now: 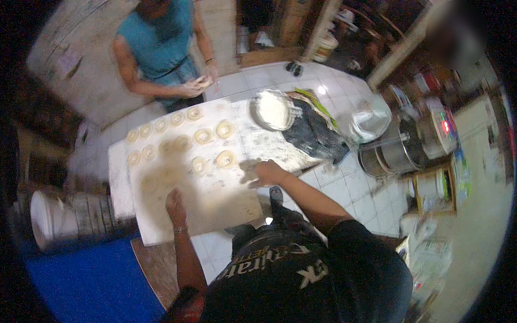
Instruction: The person places a tray of dough rings into a wooden rack, shapes dough into rings by hand on a table, and moves a small wooden workstation.
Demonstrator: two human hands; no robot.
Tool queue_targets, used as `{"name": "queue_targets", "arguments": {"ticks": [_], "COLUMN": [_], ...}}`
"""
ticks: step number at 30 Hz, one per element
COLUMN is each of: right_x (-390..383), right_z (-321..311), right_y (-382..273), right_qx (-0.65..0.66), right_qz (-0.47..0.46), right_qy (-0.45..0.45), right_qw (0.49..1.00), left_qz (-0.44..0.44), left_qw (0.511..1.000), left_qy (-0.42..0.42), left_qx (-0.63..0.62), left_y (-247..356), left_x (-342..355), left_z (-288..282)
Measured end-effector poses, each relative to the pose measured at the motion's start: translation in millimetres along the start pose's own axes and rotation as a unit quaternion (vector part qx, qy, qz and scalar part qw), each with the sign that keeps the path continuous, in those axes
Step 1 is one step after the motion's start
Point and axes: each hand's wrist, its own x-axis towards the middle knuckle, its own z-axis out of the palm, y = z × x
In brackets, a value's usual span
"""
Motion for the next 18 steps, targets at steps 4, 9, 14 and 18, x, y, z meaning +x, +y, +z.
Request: {"name": "queue_targets", "arguments": {"ticks": [4, 9, 14, 18], "right_x": [-71, -104, -88, -174], "right_z": [19, -7, -15, -111], "right_y": [167, 289, 352, 271], "right_qx": [0.362, -0.027, 0.417, 0.419], "right_qz": [0.035, 0.295, 0.105, -0.044], "right_qy": [0.321, 0.341, 0.353, 0.393], "right_qw": [0.875, 0.892, 0.831, 0.817], "left_qz": [-0.009, 0.019, -0.067, -0.333], "left_qw": [0.992, 0.991, 0.974, 0.77], "left_qy": [-0.019, -0.118, -0.211, -0.279], "left_qx": [0.122, 0.052, -0.047, -0.469], "left_y": [36, 105, 161, 301], "left_x": [-51, -106, -122, -99], "left_z": [-19, 79, 288, 425]}}
